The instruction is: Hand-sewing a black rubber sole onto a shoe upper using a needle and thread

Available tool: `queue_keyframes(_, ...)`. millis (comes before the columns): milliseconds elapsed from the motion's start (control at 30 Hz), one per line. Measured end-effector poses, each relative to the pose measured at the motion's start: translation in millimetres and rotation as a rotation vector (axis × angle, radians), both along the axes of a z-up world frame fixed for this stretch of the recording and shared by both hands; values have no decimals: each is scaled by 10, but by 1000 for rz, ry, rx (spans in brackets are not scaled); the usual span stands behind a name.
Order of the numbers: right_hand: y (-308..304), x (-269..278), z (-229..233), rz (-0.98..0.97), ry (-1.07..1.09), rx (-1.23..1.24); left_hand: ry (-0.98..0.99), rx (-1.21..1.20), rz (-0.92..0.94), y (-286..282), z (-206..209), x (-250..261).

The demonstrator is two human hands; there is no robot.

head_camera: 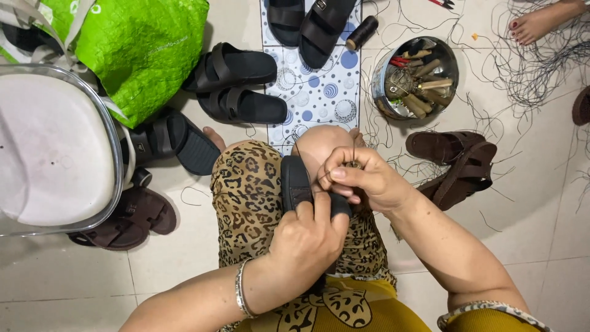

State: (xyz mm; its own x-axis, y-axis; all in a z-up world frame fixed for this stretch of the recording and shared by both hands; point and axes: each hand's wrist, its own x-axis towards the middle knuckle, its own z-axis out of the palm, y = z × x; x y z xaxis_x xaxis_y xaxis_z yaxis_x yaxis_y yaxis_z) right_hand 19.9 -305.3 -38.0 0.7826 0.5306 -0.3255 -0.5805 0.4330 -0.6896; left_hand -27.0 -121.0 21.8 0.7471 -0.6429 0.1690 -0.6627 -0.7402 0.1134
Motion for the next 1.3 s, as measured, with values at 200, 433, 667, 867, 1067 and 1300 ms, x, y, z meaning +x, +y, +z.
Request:
queue_keyframes(200,-52,0,-16,52,-158,-59,84,-136,-128,14,-76,60)
queue_keyframes(433,94,-137,-101,110,47,100,283,-418,-227,269,148,151)
queue_keyframes(667,31,-116,-155,94,111,92,117,-374,-215,234,8,136)
queue_keyframes(867,121,-169,-13,171,-94,59,598,-934,-168,422,124,96)
queue_keyframes(1067,476,-244,407,-21,-921,-842,844,-1306,188,635,141,-104)
queue_keyframes(1300,-1940,209,-646,-676,-834,-1765,1200,-423,575,1020,-218,-139)
